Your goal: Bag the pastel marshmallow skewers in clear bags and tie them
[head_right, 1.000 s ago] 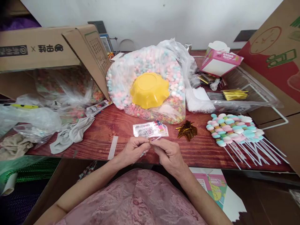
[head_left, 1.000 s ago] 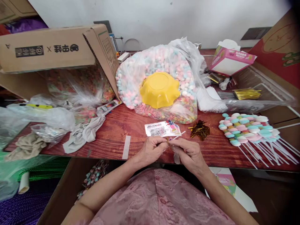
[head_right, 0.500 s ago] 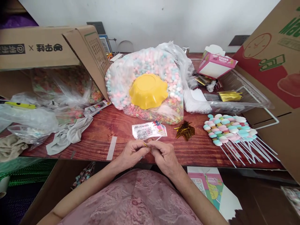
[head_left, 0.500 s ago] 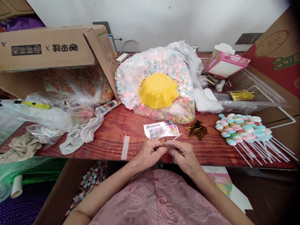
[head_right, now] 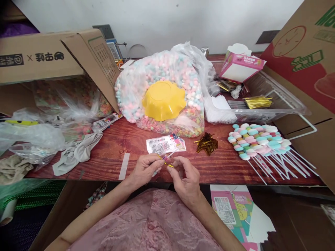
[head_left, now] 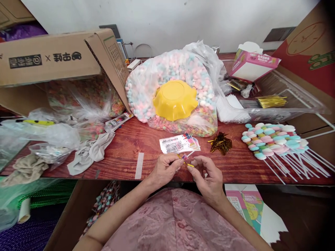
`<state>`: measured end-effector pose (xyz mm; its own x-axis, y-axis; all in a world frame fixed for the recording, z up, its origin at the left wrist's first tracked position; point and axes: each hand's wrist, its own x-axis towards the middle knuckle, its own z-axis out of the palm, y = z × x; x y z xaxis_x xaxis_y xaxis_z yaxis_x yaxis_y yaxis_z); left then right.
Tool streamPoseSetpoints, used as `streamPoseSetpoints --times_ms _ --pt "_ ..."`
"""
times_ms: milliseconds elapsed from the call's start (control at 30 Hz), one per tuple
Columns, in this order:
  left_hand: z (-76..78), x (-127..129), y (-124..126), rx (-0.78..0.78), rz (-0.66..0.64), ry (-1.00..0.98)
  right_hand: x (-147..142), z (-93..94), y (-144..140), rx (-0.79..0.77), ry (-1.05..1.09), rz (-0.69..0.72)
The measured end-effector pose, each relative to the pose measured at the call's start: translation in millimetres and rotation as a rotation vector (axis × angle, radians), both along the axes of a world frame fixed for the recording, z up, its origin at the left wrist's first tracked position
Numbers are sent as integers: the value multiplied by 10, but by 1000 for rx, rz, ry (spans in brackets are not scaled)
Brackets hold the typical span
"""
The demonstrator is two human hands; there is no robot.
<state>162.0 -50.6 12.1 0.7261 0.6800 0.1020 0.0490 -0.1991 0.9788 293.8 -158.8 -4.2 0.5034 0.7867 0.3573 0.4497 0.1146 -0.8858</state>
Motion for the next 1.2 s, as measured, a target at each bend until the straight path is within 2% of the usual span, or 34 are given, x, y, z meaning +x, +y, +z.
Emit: streamPoseSetpoints --times_ms 67,267,367,533,600,633,700,833,900,967,1033,1100,1200 --pt "13 14 -3 38 -6 1 20 32 -17 -67 26 10" --pt "51 80 -45 245 -38 6 168 100 41 -176 195 192" --pt "74 85 -42 286 -64 25 238 119 93 -241 269 281" --pt "121 54 -22 185 -166 52 353 94 166 -389 454 577" --pt "139 31 -10 79 -245 77 397 84 164 -447 395 717" --pt "148 14 -1 11 -292 95 412 86 152 -448 299 764" --pt "164 -30 23 -154 -387 141 418 107 109 -363 2 786" --pt "162 -139 66 -600 -524 302 329 207 -31 58 -662 702" --pt "134 -178 77 -823 -591 357 266 262 -88 237 -869 679" --pt "101 -195 88 -965 -665 381 220 301 -110 352 -933 690" --pt "83 -191 101 -1016 -729 408 196 317 -96 431 -909 736" --pt "89 -173 113 -1012 -800 432 189 317 -63 485 -855 778" --pt "118 -121 128 -953 -940 456 186 322 -19 488 -824 813"
